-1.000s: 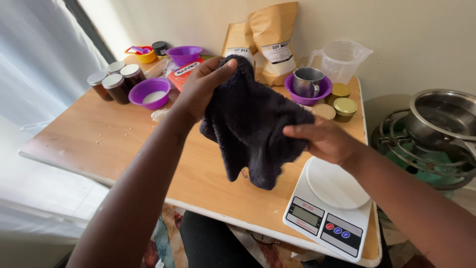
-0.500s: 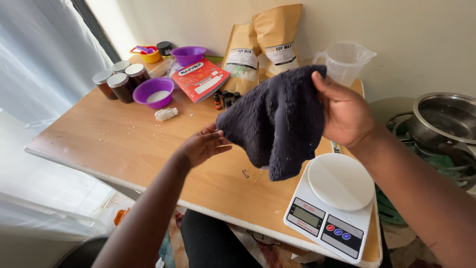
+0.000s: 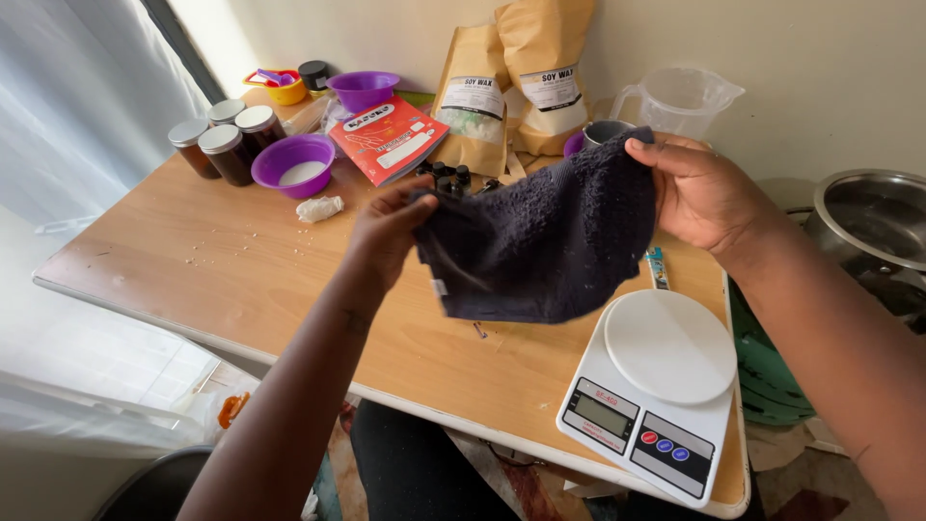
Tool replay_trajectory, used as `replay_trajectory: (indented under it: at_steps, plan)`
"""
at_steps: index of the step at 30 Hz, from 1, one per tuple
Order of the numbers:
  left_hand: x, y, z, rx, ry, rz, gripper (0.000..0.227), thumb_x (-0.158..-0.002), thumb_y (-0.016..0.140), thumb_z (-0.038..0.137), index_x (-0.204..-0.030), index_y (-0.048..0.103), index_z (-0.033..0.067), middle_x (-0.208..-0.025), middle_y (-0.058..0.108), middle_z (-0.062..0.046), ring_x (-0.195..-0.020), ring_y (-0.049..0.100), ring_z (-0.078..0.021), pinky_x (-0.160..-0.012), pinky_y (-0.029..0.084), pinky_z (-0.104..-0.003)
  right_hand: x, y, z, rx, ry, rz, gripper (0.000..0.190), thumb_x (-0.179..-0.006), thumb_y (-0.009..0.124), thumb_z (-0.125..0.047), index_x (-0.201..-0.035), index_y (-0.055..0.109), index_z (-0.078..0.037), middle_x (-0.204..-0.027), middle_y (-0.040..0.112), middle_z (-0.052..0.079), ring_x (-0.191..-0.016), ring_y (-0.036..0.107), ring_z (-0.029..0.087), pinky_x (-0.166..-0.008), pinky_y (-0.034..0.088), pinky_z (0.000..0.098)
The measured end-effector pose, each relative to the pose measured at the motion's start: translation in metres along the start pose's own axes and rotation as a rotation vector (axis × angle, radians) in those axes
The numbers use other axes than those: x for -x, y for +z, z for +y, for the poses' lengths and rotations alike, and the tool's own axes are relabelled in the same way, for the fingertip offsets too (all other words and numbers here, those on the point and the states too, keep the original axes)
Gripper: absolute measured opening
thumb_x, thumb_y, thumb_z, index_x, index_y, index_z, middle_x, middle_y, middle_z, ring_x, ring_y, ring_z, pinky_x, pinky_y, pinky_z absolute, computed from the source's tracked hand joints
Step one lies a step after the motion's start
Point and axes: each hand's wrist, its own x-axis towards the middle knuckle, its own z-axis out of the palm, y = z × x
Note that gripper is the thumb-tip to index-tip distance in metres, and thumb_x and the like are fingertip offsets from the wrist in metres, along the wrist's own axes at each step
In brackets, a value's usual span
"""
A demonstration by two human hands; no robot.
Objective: Cleaning a workspace table with a cloth and setting up a digital scale for candle making.
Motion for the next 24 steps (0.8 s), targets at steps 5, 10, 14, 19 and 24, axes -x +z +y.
replay_trajectory:
  at_steps: [5, 10, 14, 19, 24]
  plan:
    - [0.042, 0.021, 0.067, -0.105, 0.062, 0.218, 0.038, -0.073, 0.073, 0.004, -0.110, 0.065, 0.0038, -0.079, 0.064, -0.002, -0.073, 0.061, -0.0076, -0.069, 0.050, -0.018, -0.004, -0.033, -0.003, 0.188, 0.016, -0.109, 0.016, -0.091, 0.055, -0.018, -0.102, 0.059, -0.007, -0.094, 0.066, 0.004, -0.077, 0.063, 0.016, -0.065, 0.051, 0.0309]
    - [0.084, -0.007, 0.051, -0.459, 0.001, -0.025, 0.036, -0.068, 0.076, -0.004, -0.101, 0.064, 0.0019, -0.071, 0.062, -0.009, -0.067, 0.061, -0.0141, -0.065, 0.052, -0.025, -0.001, -0.066, 0.039, 0.448, 0.132, 0.003, 0.016, -0.085, 0.063, -0.014, -0.097, 0.065, -0.005, -0.083, 0.065, 0.006, -0.073, 0.058, 0.015, -0.065, 0.049, 0.0281]
    - [0.115, 0.033, 0.073, -1.532, -0.585, -0.446, 0.049, -0.072, 0.074, 0.036, -0.114, 0.063, 0.0127, -0.063, 0.070, -0.001, -0.054, 0.069, -0.0106, -0.063, 0.054, -0.026, 0.015, -0.065, 0.070, 0.691, 0.327, -0.030, 0.014, -0.075, 0.070, -0.003, -0.088, 0.072, 0.002, -0.077, 0.068, 0.010, -0.072, 0.062, 0.017, -0.070, 0.049, 0.0292]
    - [0.111, 0.100, 0.019, -1.526, -0.124, -0.363, 0.051, -0.085, 0.060, 0.038, -0.126, 0.055, 0.0071, -0.116, 0.062, -0.018, -0.113, 0.056, -0.0365, -0.091, 0.046, -0.051, 0.005, -0.071, 0.100, 1.133, 0.335, -0.055, 0.026, -0.076, 0.065, -0.020, -0.100, 0.073, -0.011, -0.092, 0.073, 0.006, -0.092, 0.066, 0.017, -0.084, 0.049, 0.0318]
    - [0.103, 0.120, -0.065, -1.422, 0.359, -0.564, 0.062, -0.095, 0.040, 0.048, -0.142, 0.039, 0.0071, -0.146, 0.039, -0.017, -0.138, 0.031, -0.0368, -0.107, 0.024, -0.061, 0.041, -0.052, 0.091, 1.150, 0.038, 0.068, 0.036, -0.079, 0.063, -0.018, -0.115, 0.063, -0.013, -0.123, 0.063, 0.013, -0.121, 0.054, 0.026, -0.102, 0.042, 0.0382]
